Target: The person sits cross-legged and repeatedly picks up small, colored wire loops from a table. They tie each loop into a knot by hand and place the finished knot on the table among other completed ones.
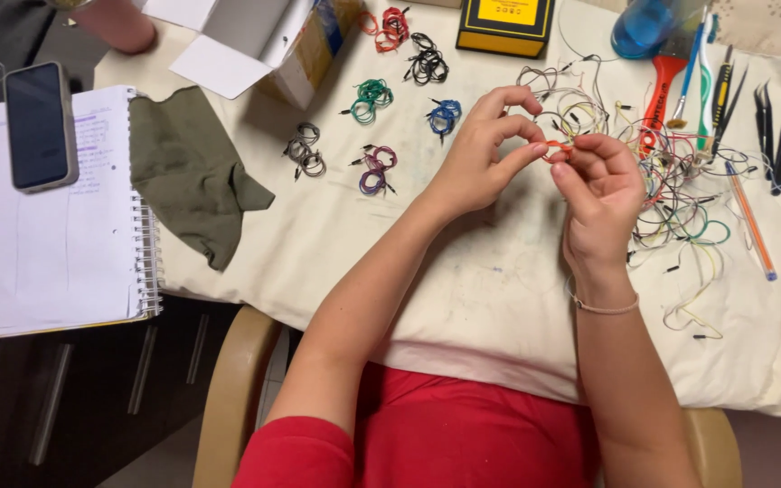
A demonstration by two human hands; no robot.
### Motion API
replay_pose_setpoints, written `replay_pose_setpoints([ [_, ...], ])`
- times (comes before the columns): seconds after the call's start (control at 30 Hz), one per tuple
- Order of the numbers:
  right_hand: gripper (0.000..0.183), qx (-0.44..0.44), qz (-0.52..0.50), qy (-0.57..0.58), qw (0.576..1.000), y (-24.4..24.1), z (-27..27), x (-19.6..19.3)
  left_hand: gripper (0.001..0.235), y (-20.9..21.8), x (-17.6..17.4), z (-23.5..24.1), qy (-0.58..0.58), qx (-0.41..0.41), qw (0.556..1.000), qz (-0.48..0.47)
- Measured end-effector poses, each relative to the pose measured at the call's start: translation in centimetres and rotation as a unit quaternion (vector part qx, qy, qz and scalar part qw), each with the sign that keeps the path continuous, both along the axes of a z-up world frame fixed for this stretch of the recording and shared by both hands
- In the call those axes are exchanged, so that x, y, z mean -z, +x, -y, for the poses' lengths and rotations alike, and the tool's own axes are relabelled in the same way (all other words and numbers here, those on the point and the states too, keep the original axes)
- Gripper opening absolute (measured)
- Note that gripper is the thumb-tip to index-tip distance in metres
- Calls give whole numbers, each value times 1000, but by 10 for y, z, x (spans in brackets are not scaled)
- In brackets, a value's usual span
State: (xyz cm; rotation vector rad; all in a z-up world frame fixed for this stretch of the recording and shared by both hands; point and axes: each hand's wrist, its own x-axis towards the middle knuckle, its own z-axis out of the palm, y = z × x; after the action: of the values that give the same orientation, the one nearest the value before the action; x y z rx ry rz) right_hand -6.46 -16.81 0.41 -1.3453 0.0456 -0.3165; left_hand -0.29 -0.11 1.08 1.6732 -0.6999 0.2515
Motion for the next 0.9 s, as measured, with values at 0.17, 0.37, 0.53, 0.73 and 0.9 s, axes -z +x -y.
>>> replay_pose_setpoints([
  [0.17,11,60,87,-171,980,0,-1,0,18,4,-6,-11,-21,55,995,-83],
  [0.37,20,-119,-11,86,989,7,8,5,13,6,-3,-13,-53,104,991,-73],
  [0.53,22,-229,-82,200,949,5,8,4,10,15,3,-17,-29,91,995,-7],
  [0.73,34,-56,-101,28,993,6,4,5,20,91,18,-81,121,-286,947,-85],
  [0.9,22,-66,-62,-146,985,2,-5,11,25,117,4,-105,119,-412,876,-219],
])
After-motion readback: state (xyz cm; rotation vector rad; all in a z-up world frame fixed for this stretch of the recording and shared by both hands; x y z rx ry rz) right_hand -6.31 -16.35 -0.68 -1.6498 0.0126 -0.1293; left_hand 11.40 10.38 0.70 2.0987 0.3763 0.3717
